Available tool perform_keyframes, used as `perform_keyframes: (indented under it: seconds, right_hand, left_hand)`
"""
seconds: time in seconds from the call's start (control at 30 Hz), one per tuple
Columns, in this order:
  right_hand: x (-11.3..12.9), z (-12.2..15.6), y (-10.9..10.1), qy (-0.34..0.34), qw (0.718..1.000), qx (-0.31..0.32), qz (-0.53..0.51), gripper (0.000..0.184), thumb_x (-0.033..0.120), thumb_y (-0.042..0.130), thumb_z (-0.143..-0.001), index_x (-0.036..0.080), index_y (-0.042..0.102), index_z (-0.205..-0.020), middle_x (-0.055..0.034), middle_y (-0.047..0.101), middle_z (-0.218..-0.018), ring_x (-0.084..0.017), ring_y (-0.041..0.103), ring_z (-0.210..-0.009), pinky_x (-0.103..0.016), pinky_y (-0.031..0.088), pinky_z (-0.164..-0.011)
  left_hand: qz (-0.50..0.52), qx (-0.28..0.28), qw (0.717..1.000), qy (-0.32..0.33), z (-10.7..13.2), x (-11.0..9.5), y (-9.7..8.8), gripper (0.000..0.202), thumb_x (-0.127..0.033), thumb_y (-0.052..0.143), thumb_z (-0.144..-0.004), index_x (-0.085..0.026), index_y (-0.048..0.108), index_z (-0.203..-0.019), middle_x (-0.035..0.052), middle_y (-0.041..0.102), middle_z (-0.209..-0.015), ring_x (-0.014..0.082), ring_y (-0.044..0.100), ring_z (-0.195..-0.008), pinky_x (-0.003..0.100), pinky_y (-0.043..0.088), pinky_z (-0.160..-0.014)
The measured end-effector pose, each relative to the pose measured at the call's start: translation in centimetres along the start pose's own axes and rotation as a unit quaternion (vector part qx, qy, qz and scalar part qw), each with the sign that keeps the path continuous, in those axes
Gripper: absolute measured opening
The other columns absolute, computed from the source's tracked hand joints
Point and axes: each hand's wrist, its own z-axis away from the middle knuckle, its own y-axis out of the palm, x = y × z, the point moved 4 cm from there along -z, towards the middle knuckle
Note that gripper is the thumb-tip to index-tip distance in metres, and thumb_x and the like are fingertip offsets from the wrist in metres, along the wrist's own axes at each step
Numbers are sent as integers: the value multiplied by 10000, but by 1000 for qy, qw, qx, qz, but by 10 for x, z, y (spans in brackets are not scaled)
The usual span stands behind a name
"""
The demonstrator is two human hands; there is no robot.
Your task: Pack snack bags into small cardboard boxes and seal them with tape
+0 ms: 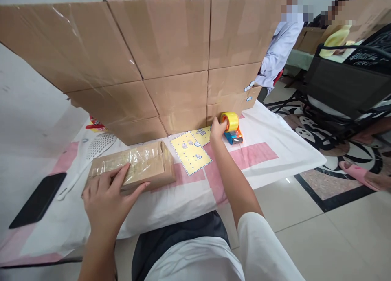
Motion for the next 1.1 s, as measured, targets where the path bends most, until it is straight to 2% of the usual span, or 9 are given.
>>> perform_keyframes:
  seconds: [0.2,0.4,0.47,0.57,0.67,0.77,0.87,0.97,1.1]
  right_hand:
    - [11,22,-42,103,995,10,-5,259,405,675,-720,232,559,-874,-29,660,-914,-229,659,-950,-424,560,-959]
    - [38,54,-103,131,976,173,0,415,492,783,-752,202,688,-1032,-57,734,-1017,-222,680,-887,-386,569,-838]
    - [40,57,-121,123,974,181,58,447,512,807,-725,189,677,-1005,-64,727,-959,-233,668,-836,-392,565,-772]
    - [44,52,-139,40,976,148,158,551,501,835,-665,201,619,-1073,-75,704,-1026,-266,658,-893,-418,558,-785]
    - [45,47,-145,-45,961,139,234,678,457,824,-635,212,557,-1208,-87,675,-1131,-291,639,-971,-445,542,-837]
    - [41,44,-146,-61,951,143,266,560,367,719,-672,204,562,-1184,-63,677,-1026,-270,622,-869,-438,531,-797]
    - [42,41,-147,-71,965,96,234,434,266,573,-675,197,591,-1102,-68,678,-996,-276,626,-886,-444,530,-825]
    - [51,39,-148,-111,972,82,188,472,209,497,-637,205,626,-1090,-87,693,-1091,-303,636,-1039,-469,516,-941]
    - [73,43,-142,-167,965,138,146,545,199,503,-662,240,668,-1179,-76,683,-1175,-307,624,-1124,-486,497,-1002]
  left_hand:
    - [-4,2,1000,-1,0,2,2,639,-620,706,-864,-220,647,-1359,109,718,-1112,322,633,-989,424,405,-872]
    - [0,7,1000,-15,2,3,4,654,-613,725,-850,-237,633,-1377,116,722,-1140,331,641,-1008,430,406,-888]
    - [3,11,1000,-19,3,3,5,659,-610,733,-843,-246,629,-1383,114,723,-1140,334,642,-1009,432,407,-892]
    - [9,16,1000,-24,3,3,4,665,-601,740,-841,-245,627,-1391,119,721,-1141,340,640,-1025,436,411,-901]
    - [14,18,999,-32,3,2,4,658,-591,742,-843,-248,629,-1393,122,719,-1144,342,636,-1036,442,415,-911]
    - [25,28,998,-43,4,3,6,657,-572,753,-839,-271,619,-1407,120,716,-1157,341,631,-1055,452,413,-937]
    - [39,37,997,-49,4,6,9,669,-562,759,-833,-295,604,-1426,124,707,-1173,355,626,-1071,481,421,-957]
    - [58,40,996,-51,3,6,4,671,-531,755,-842,-287,584,-1444,149,681,-1236,394,613,-1138,550,421,-1002]
    - [175,-77,981,30,-2,-27,-27,462,-270,745,-842,-299,633,-1290,97,693,-1143,338,658,-1087,603,376,-1112]
